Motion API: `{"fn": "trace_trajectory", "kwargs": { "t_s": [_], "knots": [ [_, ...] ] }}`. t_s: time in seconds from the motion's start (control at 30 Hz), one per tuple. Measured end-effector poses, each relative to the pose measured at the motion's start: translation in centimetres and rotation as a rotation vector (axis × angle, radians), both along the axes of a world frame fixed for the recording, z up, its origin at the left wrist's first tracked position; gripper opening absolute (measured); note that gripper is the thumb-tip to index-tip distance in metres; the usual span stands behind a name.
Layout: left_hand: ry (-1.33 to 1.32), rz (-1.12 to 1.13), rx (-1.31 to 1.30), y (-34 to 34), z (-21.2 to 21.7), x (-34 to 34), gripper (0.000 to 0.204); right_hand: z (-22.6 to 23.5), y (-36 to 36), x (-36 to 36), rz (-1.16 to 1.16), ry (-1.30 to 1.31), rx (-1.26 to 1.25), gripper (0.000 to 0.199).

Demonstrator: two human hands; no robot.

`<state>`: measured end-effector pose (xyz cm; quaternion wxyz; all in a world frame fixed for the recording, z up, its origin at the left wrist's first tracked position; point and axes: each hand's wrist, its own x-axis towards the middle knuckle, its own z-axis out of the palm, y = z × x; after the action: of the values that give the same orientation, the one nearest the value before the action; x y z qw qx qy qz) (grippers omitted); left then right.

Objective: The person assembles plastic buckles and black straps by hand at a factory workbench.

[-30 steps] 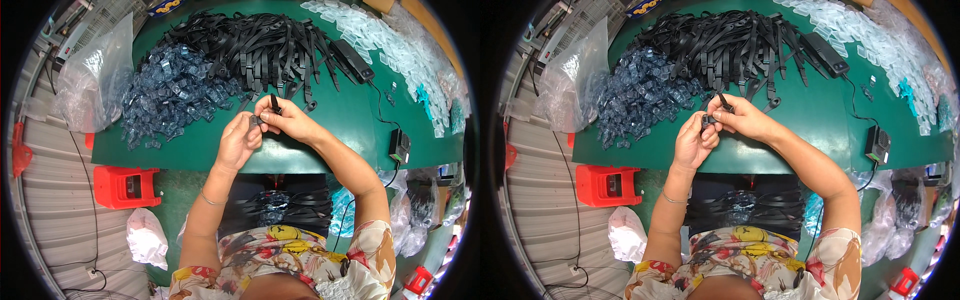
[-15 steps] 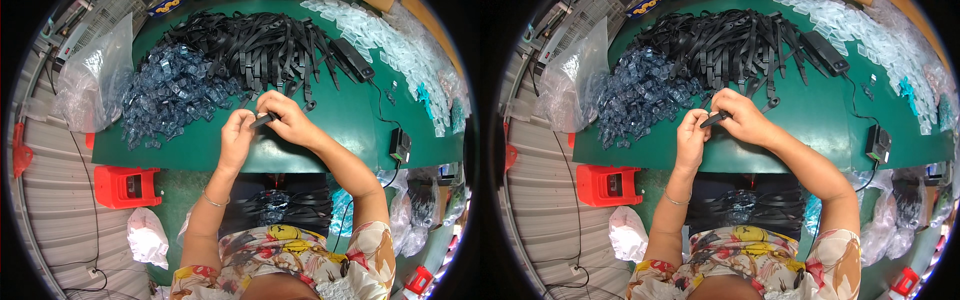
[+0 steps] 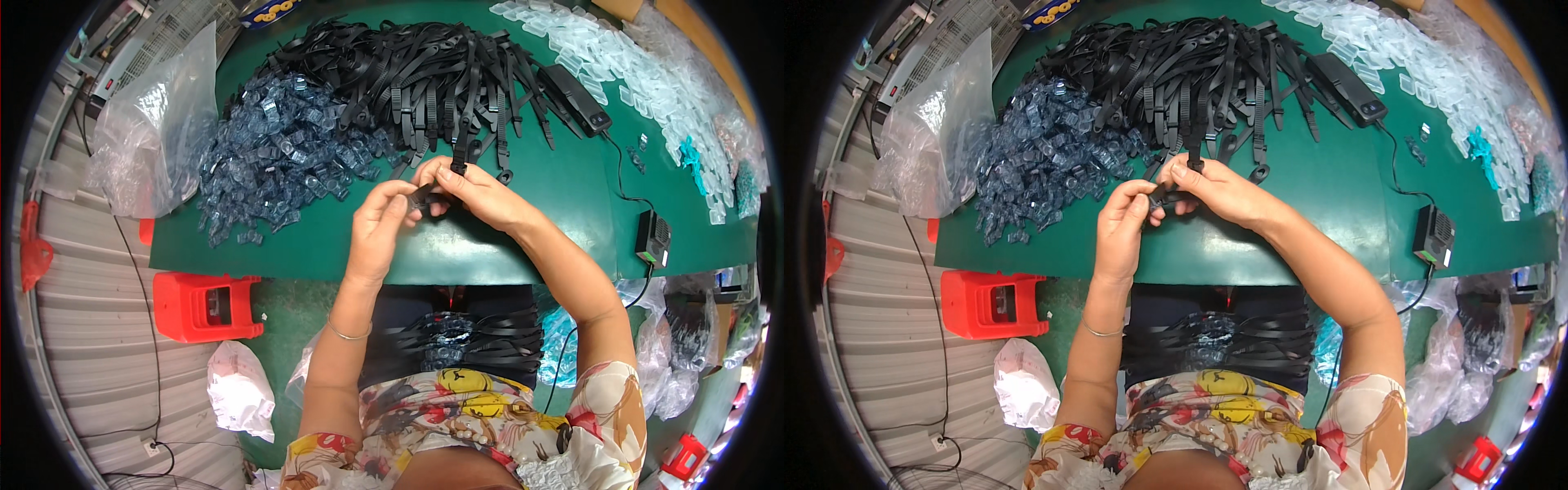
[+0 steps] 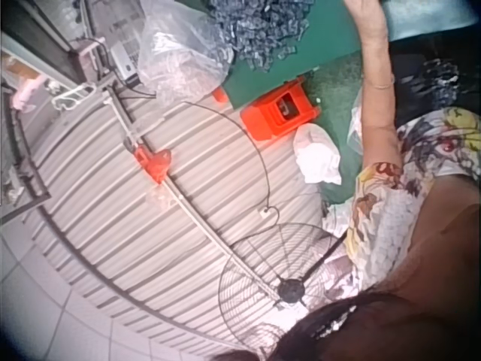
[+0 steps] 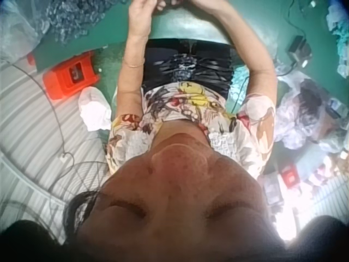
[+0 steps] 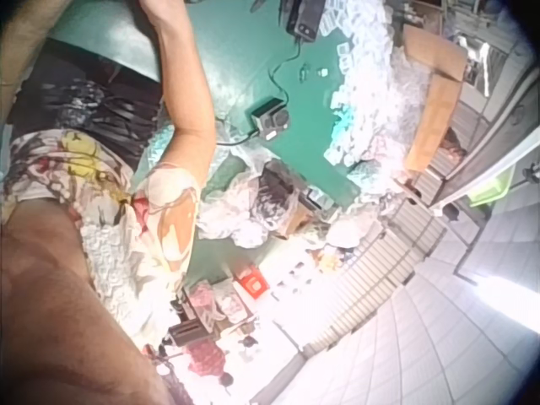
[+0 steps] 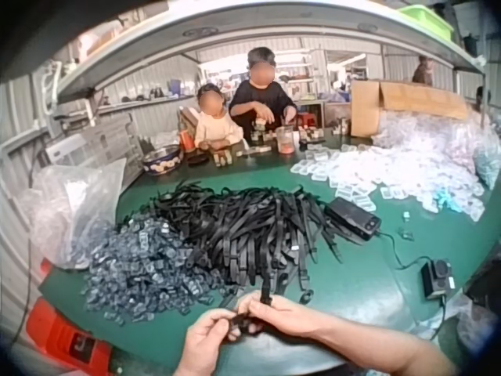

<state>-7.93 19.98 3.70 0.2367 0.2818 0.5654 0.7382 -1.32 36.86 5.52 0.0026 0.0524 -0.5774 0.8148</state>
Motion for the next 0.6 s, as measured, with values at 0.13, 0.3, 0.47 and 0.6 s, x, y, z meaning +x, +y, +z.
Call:
{"fn": "trace_trajectory", "kwargs": {
  "t_s": [0.13, 0.3, 0.47, 0.6],
  "knots": [
    [-0.189, -0.116, 0.158, 0.1, 0.1, -0.7, 0.015, 0.2, -0.4, 0.2, 0.026, 0.057, 0.181, 0.017],
    [-0.346, -0.228, 0.266, 0.0, 0.7, -0.6, 0.014, 0.1, -0.2, 0.1, -0.003, 0.038, 0.145, 0.019],
    [-0.365, -0.258, 0.303, -0.3, 0.4, -0.5, 0.016, 0.8, -0.5, 0.3, 0.064, 0.035, 0.132, 0.018],
    [-0.359, -0.280, 0.249, -0.2, 0.3, -0.6, 0.016, 0.3, -0.7, 0.2, 0.068, 0.105, 0.076, 0.016]
  ]
}}
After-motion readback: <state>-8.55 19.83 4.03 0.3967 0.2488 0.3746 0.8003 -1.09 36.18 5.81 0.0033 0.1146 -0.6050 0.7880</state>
